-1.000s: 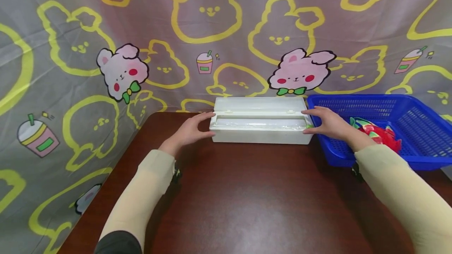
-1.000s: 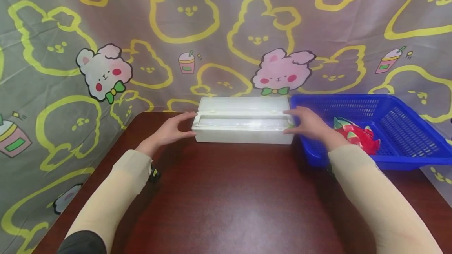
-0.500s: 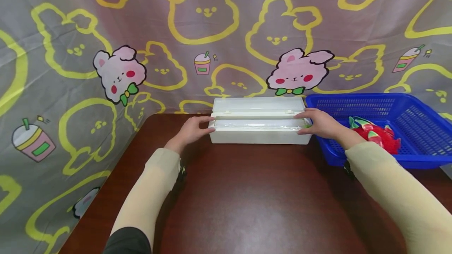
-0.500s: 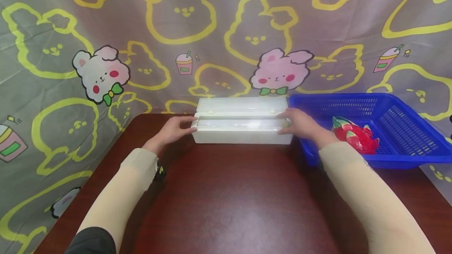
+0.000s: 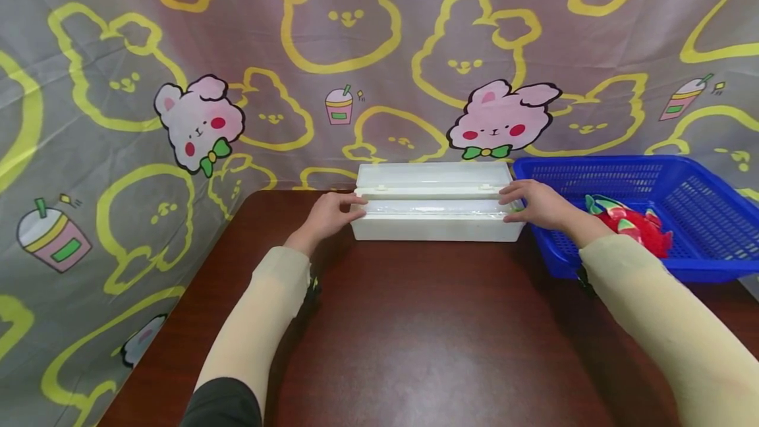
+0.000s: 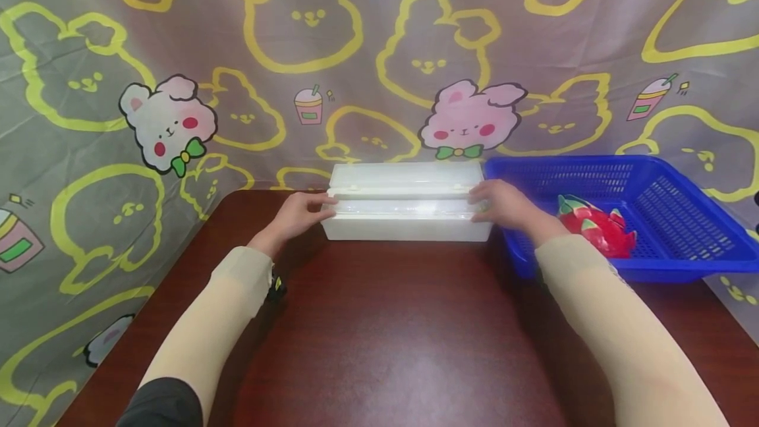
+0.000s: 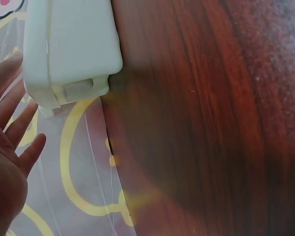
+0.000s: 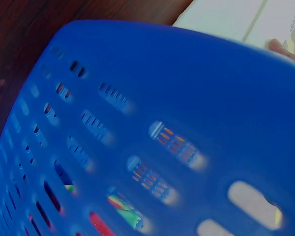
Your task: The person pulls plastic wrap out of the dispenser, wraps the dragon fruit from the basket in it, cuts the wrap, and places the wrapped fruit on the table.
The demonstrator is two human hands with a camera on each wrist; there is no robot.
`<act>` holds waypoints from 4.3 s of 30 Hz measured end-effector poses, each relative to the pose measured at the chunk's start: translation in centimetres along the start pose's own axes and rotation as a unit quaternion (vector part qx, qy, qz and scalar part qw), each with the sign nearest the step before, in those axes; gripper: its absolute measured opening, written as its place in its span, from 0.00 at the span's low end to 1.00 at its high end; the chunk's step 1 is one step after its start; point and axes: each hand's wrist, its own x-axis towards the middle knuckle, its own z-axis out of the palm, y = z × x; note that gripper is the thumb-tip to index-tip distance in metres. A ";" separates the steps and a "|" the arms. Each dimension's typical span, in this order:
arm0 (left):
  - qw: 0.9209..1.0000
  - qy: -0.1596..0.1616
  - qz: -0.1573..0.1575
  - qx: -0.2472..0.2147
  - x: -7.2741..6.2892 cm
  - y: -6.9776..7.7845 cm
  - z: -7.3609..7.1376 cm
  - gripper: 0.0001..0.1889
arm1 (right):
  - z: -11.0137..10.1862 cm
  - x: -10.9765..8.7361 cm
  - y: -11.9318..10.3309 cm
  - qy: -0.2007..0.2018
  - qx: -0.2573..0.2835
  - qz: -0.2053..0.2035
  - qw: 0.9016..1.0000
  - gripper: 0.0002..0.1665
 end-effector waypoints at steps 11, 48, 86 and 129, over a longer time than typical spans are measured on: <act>1.000 0.012 -0.014 -0.013 0.4 0.2 0.2 0.10 | -0.1 0.3 0.1 0.002 0.018 0.020 1.000 0.12; 0.986 0.079 -0.052 -0.136 0.8 0.7 0.8 0.11 | 0.2 0.6 0.0 0.054 0.051 0.072 0.995 0.11; 0.959 0.120 -0.080 -0.245 1.5 1.6 -0.1 0.12 | -0.2 0.6 -0.8 0.104 0.166 0.096 0.976 0.14; 0.923 0.147 -0.069 -0.348 1.1 3.4 -1.1 0.13 | -0.9 0.5 -2.1 0.176 0.195 0.109 0.959 0.12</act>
